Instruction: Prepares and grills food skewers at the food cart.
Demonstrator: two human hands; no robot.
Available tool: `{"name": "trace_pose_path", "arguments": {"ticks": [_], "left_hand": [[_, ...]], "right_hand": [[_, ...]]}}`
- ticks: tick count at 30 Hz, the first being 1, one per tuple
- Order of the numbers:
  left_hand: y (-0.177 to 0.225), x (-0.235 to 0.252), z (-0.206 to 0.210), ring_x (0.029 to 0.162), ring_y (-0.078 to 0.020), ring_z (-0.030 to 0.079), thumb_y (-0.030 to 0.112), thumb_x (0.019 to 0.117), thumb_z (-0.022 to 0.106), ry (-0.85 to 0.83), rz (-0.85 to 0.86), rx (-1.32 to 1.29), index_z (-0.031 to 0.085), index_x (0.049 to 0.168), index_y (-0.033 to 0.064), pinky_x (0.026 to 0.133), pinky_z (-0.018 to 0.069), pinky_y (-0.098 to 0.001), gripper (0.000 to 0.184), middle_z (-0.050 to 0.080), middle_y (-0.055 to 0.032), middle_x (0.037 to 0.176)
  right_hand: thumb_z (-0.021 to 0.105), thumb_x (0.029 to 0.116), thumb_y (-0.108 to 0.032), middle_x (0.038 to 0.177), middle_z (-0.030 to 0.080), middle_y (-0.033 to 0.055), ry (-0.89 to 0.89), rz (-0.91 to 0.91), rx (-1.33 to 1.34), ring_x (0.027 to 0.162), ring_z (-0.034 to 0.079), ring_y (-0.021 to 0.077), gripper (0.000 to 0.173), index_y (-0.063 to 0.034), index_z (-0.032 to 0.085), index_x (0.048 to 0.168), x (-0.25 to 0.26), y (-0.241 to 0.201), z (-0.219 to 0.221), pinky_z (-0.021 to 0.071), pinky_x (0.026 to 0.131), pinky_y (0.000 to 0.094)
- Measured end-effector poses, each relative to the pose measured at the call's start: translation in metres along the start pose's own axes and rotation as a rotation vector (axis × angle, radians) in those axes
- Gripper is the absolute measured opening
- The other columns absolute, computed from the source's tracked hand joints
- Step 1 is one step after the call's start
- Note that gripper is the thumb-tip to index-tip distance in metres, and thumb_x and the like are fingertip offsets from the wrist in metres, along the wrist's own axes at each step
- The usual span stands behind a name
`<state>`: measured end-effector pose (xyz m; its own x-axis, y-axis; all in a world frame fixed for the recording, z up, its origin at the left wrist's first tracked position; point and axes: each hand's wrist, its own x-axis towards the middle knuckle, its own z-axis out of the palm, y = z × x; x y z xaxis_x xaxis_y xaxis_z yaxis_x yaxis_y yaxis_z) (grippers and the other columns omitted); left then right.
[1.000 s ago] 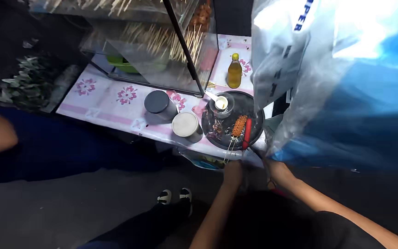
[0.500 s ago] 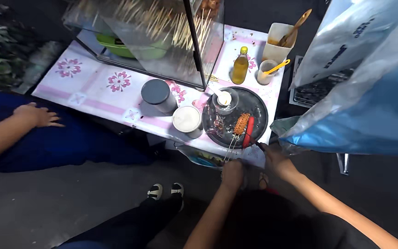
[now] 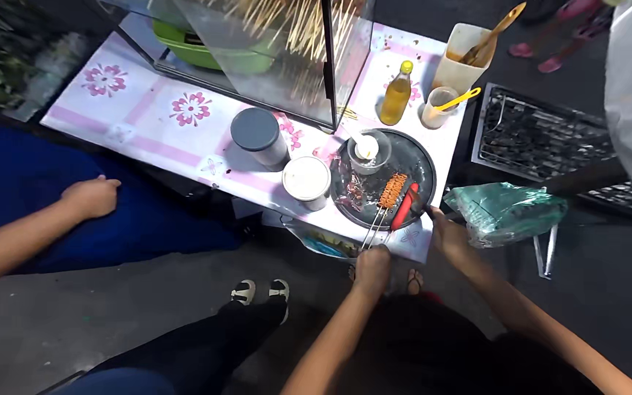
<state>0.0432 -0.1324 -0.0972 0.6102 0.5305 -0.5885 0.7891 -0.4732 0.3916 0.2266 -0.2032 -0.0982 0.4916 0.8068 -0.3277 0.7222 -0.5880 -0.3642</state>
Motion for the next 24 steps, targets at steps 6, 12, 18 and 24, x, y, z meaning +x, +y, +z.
{"name": "trace_pose_path", "arguments": {"ticks": [6, 12, 18, 24], "left_hand": [[-0.003, 0.0, -0.001, 0.105, -0.0399, 0.07, 0.003, 0.1034, 0.043, 0.003, 0.019, 0.012, 0.066, 0.118, -0.0057, 0.087, 0.0559, -0.0534, 0.028, 0.07, -0.024, 0.113], [-0.005, 0.0, 0.006, 0.101, -0.0389, 0.072, 0.002, 0.1021, 0.045, 0.078, 0.052, 0.027, 0.067, 0.114, -0.0065, 0.083, 0.0571, -0.0511, 0.027, 0.072, -0.0231, 0.108], [-0.008, 0.002, 0.005, 0.1, -0.0399, 0.072, 0.003, 0.1032, 0.043, 0.072, 0.076, 0.008, 0.067, 0.114, -0.0061, 0.083, 0.0568, -0.0522, 0.028, 0.071, -0.0237, 0.107], [-0.008, 0.01, -0.001, 0.115, -0.042, 0.066, 0.013, 0.1083, 0.041, -0.149, 0.13, -0.17, 0.064, 0.125, -0.0021, 0.099, 0.0502, -0.0569, 0.033, 0.069, -0.0253, 0.117]], "right_hand": [[0.033, 0.1111, -0.012, 0.139, 0.06, 0.0268, -0.096, 0.138, -0.048, 0.128, 0.06, 0.0419, 0.049, -0.0018, 0.033, 0.159, 0.021, -0.022, -0.003, 0.0444, 0.11, 0.0534], [0.033, 0.1109, -0.014, 0.136, 0.062, 0.0266, -0.12, 0.156, -0.077, 0.124, 0.062, 0.0416, 0.05, -0.0039, 0.032, 0.16, 0.022, -0.022, 0.005, 0.046, 0.107, 0.0536], [0.041, 0.1085, -0.013, 0.119, 0.068, 0.031, 0.011, 0.03, 0.014, 0.11, 0.068, 0.0475, 0.047, 0.0033, 0.043, 0.153, -0.015, -0.002, 0.01, 0.0512, 0.098, 0.059], [0.043, 0.1045, -0.008, 0.109, 0.072, 0.0264, 0.187, -0.23, 0.147, 0.086, 0.074, 0.0409, 0.046, 0.0083, 0.048, 0.147, -0.053, 0.013, 0.027, 0.0599, 0.078, 0.0539]]}}
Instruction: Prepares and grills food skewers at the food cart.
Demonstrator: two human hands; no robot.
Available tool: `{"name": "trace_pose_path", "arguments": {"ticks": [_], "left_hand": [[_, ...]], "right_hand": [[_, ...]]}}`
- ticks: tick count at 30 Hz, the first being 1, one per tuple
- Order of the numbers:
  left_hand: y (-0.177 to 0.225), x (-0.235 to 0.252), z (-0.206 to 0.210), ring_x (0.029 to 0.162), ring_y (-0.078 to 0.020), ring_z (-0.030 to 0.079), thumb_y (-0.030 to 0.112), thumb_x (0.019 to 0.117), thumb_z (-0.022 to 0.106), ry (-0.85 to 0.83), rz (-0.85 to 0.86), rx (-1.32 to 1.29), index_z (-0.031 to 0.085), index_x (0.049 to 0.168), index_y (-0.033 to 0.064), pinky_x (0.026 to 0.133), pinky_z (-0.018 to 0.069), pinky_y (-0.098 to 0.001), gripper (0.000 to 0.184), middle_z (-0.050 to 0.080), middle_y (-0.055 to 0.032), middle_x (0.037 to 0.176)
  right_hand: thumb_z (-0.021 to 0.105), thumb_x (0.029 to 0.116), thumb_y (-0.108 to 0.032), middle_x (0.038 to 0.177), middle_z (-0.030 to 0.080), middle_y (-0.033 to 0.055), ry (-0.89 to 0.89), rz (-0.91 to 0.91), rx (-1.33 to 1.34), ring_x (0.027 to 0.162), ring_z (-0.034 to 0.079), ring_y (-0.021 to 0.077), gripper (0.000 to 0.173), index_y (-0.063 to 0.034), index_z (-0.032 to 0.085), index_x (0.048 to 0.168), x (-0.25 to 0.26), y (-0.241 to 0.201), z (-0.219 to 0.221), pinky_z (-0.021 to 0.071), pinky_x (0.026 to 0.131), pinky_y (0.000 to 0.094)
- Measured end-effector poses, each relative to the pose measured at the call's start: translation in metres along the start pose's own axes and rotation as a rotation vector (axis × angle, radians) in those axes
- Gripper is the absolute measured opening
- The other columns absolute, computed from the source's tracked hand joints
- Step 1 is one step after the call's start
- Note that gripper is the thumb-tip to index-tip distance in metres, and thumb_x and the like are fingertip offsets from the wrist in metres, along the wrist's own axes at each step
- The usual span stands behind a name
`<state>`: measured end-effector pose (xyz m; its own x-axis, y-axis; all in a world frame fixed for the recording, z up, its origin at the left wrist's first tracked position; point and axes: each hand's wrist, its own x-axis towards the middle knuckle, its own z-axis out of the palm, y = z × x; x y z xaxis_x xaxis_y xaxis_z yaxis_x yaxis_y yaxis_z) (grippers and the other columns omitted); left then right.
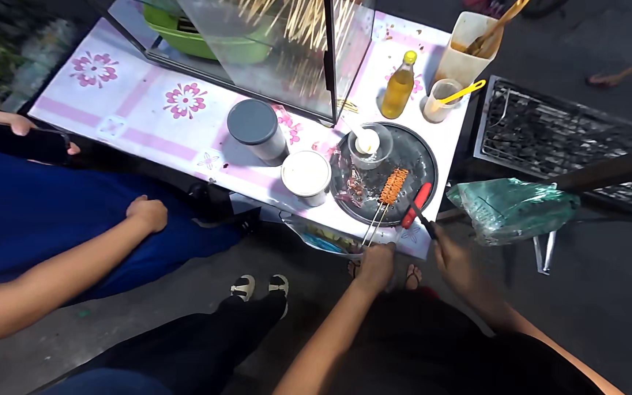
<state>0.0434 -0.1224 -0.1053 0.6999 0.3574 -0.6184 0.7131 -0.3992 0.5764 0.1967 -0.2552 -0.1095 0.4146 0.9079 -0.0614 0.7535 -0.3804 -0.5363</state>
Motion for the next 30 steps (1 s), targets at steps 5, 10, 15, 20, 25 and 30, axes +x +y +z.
{"name": "trace_pose_path", "arguments": {"ticks": [5, 10, 15, 20, 25, 30], "left_hand": [[-0.001, 0.008, 0.004, 0.115, -0.0405, 0.066, 0.016, 0.1091, 0.039, -0.002, -0.024, -0.09, 0.066, 0.122, -0.0036, 0.101, 0.0488, -0.0555, 0.036, 0.069, -0.0257, 0.115], [0.0, 0.007, 0.001, 0.114, -0.0382, 0.066, 0.016, 0.1089, 0.039, 0.006, -0.022, -0.122, 0.066, 0.121, -0.0038, 0.101, 0.0487, -0.0531, 0.036, 0.07, -0.0244, 0.113], [0.0, 0.009, 0.005, 0.113, -0.0388, 0.067, 0.018, 0.109, 0.038, 0.024, -0.034, -0.107, 0.067, 0.121, -0.0025, 0.1, 0.0495, -0.0539, 0.037, 0.07, -0.024, 0.112], [0.005, 0.009, 0.003, 0.113, -0.0392, 0.066, 0.018, 0.1092, 0.038, 0.012, -0.062, -0.087, 0.066, 0.121, -0.0026, 0.099, 0.0496, -0.0546, 0.037, 0.07, -0.0243, 0.113], [0.005, 0.009, 0.004, 0.112, -0.0391, 0.067, 0.018, 0.1091, 0.037, 0.031, -0.065, -0.071, 0.066, 0.12, -0.0029, 0.098, 0.0502, -0.0544, 0.037, 0.07, -0.0243, 0.111], [0.008, 0.008, 0.001, 0.112, -0.0392, 0.067, 0.019, 0.1091, 0.038, 0.021, -0.09, -0.03, 0.065, 0.119, -0.0022, 0.096, 0.051, -0.0545, 0.036, 0.07, -0.0237, 0.112]], "right_hand": [[0.045, 0.1033, -0.005, 0.098, 0.073, 0.0257, -0.036, 0.009, 0.02, 0.074, 0.073, 0.0406, 0.046, 0.0092, 0.048, 0.147, 0.002, 0.003, 0.018, 0.06, 0.069, 0.0533], [0.044, 0.1047, -0.009, 0.098, 0.073, 0.0255, -0.118, 0.06, -0.006, 0.075, 0.073, 0.0418, 0.049, 0.006, 0.043, 0.151, 0.0, 0.011, 0.037, 0.0595, 0.07, 0.0554], [0.045, 0.1028, -0.006, 0.096, 0.073, 0.0253, -0.018, 0.015, 0.023, 0.073, 0.073, 0.0404, 0.046, 0.0084, 0.05, 0.146, -0.006, 0.011, 0.025, 0.0598, 0.068, 0.0541], [0.043, 0.1061, -0.009, 0.123, 0.068, 0.0281, -0.094, 0.067, -0.004, 0.106, 0.071, 0.044, 0.048, 0.0054, 0.042, 0.152, 0.013, 0.018, 0.026, 0.0557, 0.093, 0.0557], [0.045, 0.1044, -0.008, 0.111, 0.072, 0.0267, -0.013, 0.017, -0.015, 0.093, 0.073, 0.0438, 0.044, 0.0061, 0.052, 0.145, 0.009, 0.018, 0.013, 0.0584, 0.083, 0.0575], [0.046, 0.1052, -0.01, 0.113, 0.071, 0.0278, -0.031, 0.056, -0.136, 0.102, 0.071, 0.0456, 0.047, 0.0055, 0.047, 0.149, 0.028, 0.016, 0.01, 0.0557, 0.09, 0.0584]]}}
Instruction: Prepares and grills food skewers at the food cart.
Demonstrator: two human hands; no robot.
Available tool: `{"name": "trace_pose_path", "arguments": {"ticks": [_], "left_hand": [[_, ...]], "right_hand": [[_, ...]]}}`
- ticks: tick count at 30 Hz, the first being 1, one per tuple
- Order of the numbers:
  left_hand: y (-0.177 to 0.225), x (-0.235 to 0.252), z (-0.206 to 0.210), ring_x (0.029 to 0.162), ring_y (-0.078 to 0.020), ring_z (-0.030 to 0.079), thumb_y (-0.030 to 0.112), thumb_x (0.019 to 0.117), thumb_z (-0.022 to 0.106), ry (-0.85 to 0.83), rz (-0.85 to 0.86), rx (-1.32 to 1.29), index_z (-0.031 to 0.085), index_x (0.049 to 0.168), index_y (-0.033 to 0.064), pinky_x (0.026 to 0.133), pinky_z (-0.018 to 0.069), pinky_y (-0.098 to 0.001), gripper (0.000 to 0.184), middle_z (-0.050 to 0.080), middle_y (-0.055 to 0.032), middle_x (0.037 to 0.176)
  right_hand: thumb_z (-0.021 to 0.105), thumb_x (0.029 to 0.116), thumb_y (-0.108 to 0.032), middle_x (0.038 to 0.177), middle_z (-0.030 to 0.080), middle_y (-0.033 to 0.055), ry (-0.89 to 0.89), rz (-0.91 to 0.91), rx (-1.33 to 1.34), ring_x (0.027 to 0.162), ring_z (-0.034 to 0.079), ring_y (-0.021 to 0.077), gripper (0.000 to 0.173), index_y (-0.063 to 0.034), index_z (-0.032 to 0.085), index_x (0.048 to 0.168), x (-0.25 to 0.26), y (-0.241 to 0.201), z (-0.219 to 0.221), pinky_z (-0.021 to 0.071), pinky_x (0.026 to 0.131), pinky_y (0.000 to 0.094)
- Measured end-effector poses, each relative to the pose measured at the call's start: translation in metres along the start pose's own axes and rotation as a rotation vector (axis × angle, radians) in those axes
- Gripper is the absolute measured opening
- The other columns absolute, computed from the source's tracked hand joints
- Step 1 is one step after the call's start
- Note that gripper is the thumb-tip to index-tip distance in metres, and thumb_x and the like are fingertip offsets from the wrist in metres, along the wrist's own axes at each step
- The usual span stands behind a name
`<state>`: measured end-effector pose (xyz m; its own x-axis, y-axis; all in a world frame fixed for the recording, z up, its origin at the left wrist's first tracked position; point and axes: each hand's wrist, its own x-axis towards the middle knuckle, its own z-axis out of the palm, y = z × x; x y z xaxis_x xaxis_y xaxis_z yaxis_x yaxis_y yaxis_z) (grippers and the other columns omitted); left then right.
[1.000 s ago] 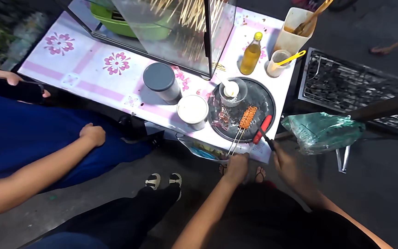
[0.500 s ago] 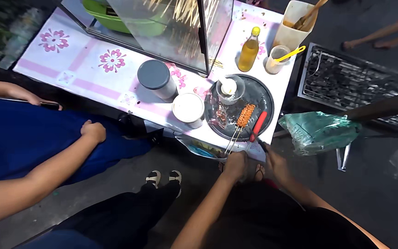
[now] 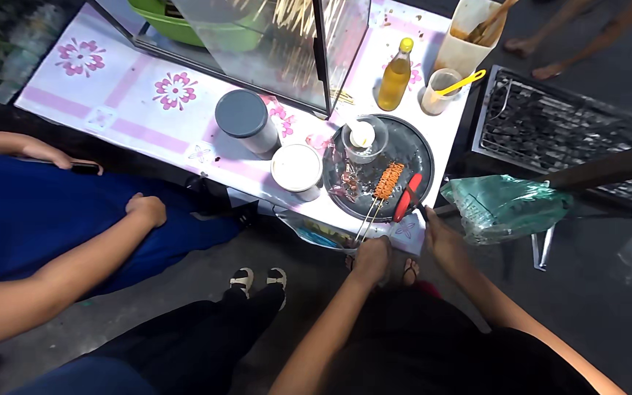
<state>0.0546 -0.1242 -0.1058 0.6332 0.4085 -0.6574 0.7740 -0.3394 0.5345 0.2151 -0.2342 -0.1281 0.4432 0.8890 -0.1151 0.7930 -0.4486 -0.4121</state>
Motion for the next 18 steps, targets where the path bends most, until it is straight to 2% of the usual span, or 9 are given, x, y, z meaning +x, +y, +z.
{"name": "trace_pose_path", "arguments": {"ticks": [3, 7, 9, 11, 13, 16, 18], "left_hand": [[-0.003, 0.0, 0.002, 0.112, -0.0391, 0.067, 0.019, 0.1093, 0.037, 0.008, 0.009, 0.002, 0.066, 0.119, -0.0025, 0.096, 0.0509, -0.0545, 0.037, 0.07, -0.0238, 0.111], [-0.004, 0.001, 0.001, 0.112, -0.04, 0.067, 0.019, 0.1091, 0.038, 0.01, 0.007, -0.008, 0.066, 0.119, -0.0023, 0.096, 0.0507, -0.0557, 0.037, 0.07, -0.0241, 0.112], [-0.002, 0.0, 0.0, 0.112, -0.0396, 0.067, 0.019, 0.1094, 0.038, -0.004, -0.001, 0.001, 0.066, 0.12, -0.002, 0.097, 0.0505, -0.0552, 0.037, 0.07, -0.0239, 0.112], [-0.002, -0.001, -0.001, 0.112, -0.0388, 0.067, 0.02, 0.1094, 0.037, -0.001, -0.004, 0.014, 0.065, 0.12, -0.0015, 0.096, 0.0509, -0.0542, 0.037, 0.07, -0.0233, 0.111], [-0.003, 0.0, 0.0, 0.112, -0.0387, 0.068, 0.02, 0.1095, 0.037, 0.007, -0.005, 0.022, 0.066, 0.12, -0.0012, 0.096, 0.0511, -0.0543, 0.037, 0.07, -0.0231, 0.112], [-0.004, 0.0, 0.001, 0.112, -0.0385, 0.068, 0.02, 0.1093, 0.037, 0.007, -0.005, 0.02, 0.066, 0.12, -0.0011, 0.096, 0.0514, -0.0542, 0.037, 0.07, -0.0227, 0.112], [-0.004, 0.0, 0.001, 0.113, -0.0386, 0.067, 0.019, 0.1095, 0.038, -0.001, -0.006, 0.012, 0.066, 0.12, -0.0014, 0.096, 0.0513, -0.0543, 0.037, 0.07, -0.0229, 0.112]], "right_hand": [[0.044, 0.1061, -0.012, 0.113, 0.072, 0.0271, -0.093, 0.058, -0.012, 0.104, 0.071, 0.045, 0.049, 0.0026, 0.043, 0.153, 0.0, -0.005, 0.004, 0.0545, 0.094, 0.0576], [0.047, 0.1045, -0.009, 0.108, 0.071, 0.0297, -0.031, 0.031, 0.022, 0.099, 0.071, 0.0476, 0.047, 0.0068, 0.047, 0.149, -0.003, -0.01, -0.012, 0.0555, 0.089, 0.0603], [0.045, 0.1054, -0.01, 0.111, 0.071, 0.0292, -0.037, 0.06, -0.011, 0.1, 0.071, 0.0472, 0.05, 0.0046, 0.042, 0.153, 0.004, -0.015, -0.014, 0.0554, 0.089, 0.0591], [0.041, 0.1071, -0.012, 0.124, 0.068, 0.0268, -0.128, 0.146, -0.072, 0.11, 0.069, 0.0446, 0.053, -0.0008, 0.034, 0.158, 0.019, -0.023, -0.013, 0.0536, 0.095, 0.0569], [0.039, 0.108, -0.012, 0.132, 0.064, 0.0252, -0.208, 0.23, -0.101, 0.116, 0.066, 0.0426, 0.053, -0.0035, 0.032, 0.16, 0.032, -0.03, -0.01, 0.0515, 0.098, 0.0561], [0.035, 0.1093, -0.013, 0.13, 0.064, 0.0254, -0.365, 0.334, -0.151, 0.116, 0.066, 0.0417, 0.055, -0.0072, 0.024, 0.163, 0.041, -0.04, -0.013, 0.0502, 0.099, 0.0549], [0.036, 0.1087, -0.011, 0.127, 0.066, 0.0265, -0.376, 0.322, -0.143, 0.114, 0.066, 0.0427, 0.055, -0.0062, 0.025, 0.162, 0.035, -0.041, -0.017, 0.0503, 0.099, 0.0553]]}}
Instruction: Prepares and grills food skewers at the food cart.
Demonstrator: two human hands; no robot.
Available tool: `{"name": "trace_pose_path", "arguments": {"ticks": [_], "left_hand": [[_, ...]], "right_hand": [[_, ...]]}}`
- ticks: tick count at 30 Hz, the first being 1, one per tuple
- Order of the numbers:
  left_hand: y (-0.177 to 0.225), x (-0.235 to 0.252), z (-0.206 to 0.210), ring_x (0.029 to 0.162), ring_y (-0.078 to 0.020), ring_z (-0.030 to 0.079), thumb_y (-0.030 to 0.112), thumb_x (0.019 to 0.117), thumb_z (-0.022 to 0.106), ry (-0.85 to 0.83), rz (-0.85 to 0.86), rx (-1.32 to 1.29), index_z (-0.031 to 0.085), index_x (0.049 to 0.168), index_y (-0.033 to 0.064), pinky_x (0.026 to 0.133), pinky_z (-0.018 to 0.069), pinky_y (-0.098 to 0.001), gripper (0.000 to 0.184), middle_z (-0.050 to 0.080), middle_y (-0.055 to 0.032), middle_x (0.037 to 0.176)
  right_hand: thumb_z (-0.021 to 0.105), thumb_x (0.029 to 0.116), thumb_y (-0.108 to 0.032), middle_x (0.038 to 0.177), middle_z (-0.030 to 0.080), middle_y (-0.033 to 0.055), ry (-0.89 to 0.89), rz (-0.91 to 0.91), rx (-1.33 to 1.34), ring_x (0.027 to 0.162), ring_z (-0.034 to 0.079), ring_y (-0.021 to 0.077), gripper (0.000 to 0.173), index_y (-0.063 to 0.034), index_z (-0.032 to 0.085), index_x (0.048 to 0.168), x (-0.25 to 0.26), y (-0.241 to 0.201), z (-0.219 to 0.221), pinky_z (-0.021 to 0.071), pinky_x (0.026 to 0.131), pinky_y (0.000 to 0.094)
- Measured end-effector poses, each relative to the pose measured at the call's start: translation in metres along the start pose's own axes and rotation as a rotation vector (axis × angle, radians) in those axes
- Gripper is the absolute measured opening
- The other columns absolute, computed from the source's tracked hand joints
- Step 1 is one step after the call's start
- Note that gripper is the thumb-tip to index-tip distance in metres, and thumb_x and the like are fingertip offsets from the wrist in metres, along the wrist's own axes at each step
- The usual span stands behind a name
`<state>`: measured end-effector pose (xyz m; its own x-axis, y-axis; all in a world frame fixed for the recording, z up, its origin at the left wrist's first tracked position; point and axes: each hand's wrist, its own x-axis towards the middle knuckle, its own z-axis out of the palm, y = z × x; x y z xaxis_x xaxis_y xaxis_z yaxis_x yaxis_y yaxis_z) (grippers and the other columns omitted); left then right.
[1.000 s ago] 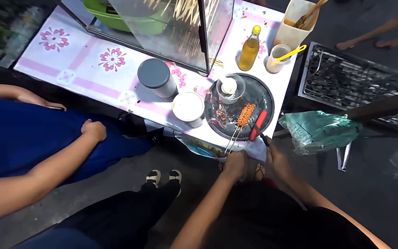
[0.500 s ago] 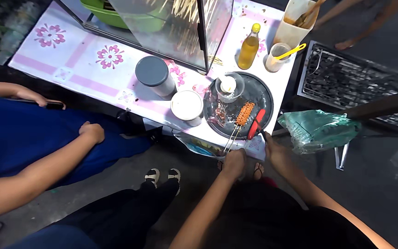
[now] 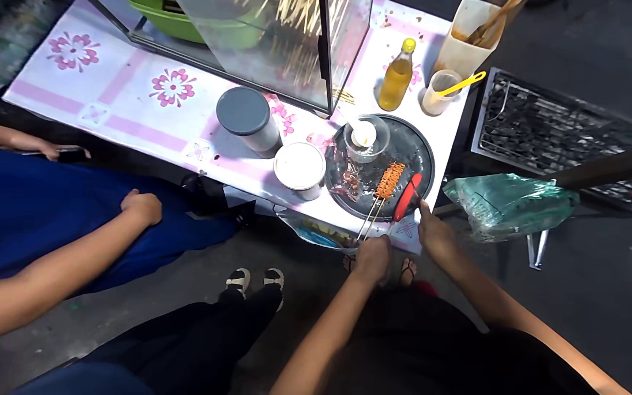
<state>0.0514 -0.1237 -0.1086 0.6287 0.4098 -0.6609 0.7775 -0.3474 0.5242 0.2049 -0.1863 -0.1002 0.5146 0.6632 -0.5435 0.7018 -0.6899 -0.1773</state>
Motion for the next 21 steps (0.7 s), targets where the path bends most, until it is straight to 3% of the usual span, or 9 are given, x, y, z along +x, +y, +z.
{"name": "trace_pose_path", "arguments": {"ticks": [3, 8, 15, 19, 21], "left_hand": [[-0.001, -0.001, -0.003, 0.113, -0.0389, 0.067, 0.02, 0.1096, 0.038, 0.0, 0.0, -0.007, 0.066, 0.119, -0.0015, 0.096, 0.0513, -0.0545, 0.036, 0.07, -0.0233, 0.112], [-0.004, -0.001, -0.002, 0.112, -0.0387, 0.068, 0.02, 0.1093, 0.038, 0.005, 0.008, -0.003, 0.066, 0.12, -0.0012, 0.095, 0.0517, -0.0544, 0.036, 0.07, -0.0229, 0.112], [-0.006, 0.001, 0.0, 0.111, -0.0386, 0.068, 0.019, 0.1089, 0.039, 0.01, 0.024, -0.021, 0.066, 0.119, -0.0017, 0.095, 0.0515, -0.0547, 0.036, 0.071, -0.0232, 0.111], [-0.005, 0.0, 0.001, 0.113, -0.0398, 0.067, 0.018, 0.1088, 0.039, 0.001, 0.032, -0.037, 0.066, 0.118, -0.003, 0.097, 0.0507, -0.0549, 0.035, 0.07, -0.0248, 0.112], [-0.002, -0.001, -0.003, 0.113, -0.04, 0.067, 0.019, 0.1093, 0.038, -0.009, 0.011, 0.003, 0.066, 0.12, -0.0016, 0.096, 0.051, -0.0559, 0.036, 0.07, -0.0243, 0.112]], "right_hand": [[0.038, 0.1078, -0.01, 0.128, 0.066, 0.027, 0.133, -0.069, 0.065, 0.116, 0.066, 0.0433, 0.049, -0.0017, 0.037, 0.157, -0.007, 0.004, -0.005, 0.0504, 0.1, 0.0557], [0.033, 0.1101, -0.007, 0.136, 0.061, 0.0262, 0.036, 0.085, 0.037, 0.125, 0.062, 0.04, 0.054, -0.0041, 0.022, 0.163, 0.008, -0.026, -0.023, 0.0455, 0.107, 0.0506], [0.031, 0.1105, -0.008, 0.137, 0.061, 0.0248, -0.06, 0.227, -0.022, 0.125, 0.062, 0.0394, 0.057, -0.0096, 0.014, 0.165, 0.016, -0.032, -0.018, 0.0464, 0.106, 0.0497], [0.033, 0.1107, -0.011, 0.131, 0.063, 0.0276, -0.067, 0.141, 0.085, 0.121, 0.063, 0.0429, 0.055, -0.0062, 0.018, 0.164, 0.005, -0.02, -0.012, 0.0472, 0.105, 0.0537], [0.038, 0.1083, -0.01, 0.121, 0.067, 0.0296, 0.17, -0.041, 0.195, 0.112, 0.067, 0.044, 0.051, 0.0027, 0.032, 0.157, -0.005, 0.003, 0.008, 0.0507, 0.099, 0.0552]]}}
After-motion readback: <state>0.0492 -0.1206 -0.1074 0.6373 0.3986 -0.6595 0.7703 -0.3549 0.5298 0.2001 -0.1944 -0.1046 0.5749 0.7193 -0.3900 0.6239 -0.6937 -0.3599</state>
